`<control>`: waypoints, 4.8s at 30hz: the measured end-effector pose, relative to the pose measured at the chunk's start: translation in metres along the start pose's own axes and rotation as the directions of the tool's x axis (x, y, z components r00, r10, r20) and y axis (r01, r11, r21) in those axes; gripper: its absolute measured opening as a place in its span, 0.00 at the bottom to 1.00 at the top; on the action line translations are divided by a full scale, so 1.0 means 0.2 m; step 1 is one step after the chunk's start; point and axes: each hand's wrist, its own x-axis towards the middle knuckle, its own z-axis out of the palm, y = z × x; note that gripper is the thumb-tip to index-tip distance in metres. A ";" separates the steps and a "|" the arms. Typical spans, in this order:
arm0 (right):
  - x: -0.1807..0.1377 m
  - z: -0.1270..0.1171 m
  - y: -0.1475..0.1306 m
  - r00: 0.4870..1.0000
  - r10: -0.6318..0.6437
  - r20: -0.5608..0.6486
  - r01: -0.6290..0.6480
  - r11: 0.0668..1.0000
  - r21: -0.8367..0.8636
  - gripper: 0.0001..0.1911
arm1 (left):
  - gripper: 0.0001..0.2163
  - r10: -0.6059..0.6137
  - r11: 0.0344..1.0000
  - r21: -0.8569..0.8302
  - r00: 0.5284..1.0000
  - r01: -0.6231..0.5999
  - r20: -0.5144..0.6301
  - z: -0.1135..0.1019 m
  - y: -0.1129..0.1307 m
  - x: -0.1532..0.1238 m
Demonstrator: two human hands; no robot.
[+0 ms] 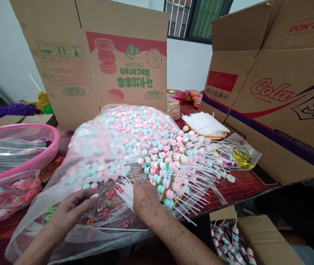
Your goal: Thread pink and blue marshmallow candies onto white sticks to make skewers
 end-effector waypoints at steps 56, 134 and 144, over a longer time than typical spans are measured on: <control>-0.20 0.14 -0.18 0.904 -0.414 -0.106 0.426 0.890 0.162 0.24 | 0.19 -0.123 0.703 -0.711 0.987 0.012 -0.106 0.11 -0.12 -0.26; -0.20 0.23 -0.15 0.915 -0.326 0.239 0.287 0.940 0.184 0.12 | 0.19 0.088 0.400 0.916 0.996 -0.038 0.004 -0.27 -0.09 -0.25; -0.18 0.22 -0.18 0.929 -0.347 0.131 0.317 0.925 0.208 0.11 | 0.10 0.087 0.613 0.790 0.995 -0.017 -0.046 -0.20 -0.16 -0.11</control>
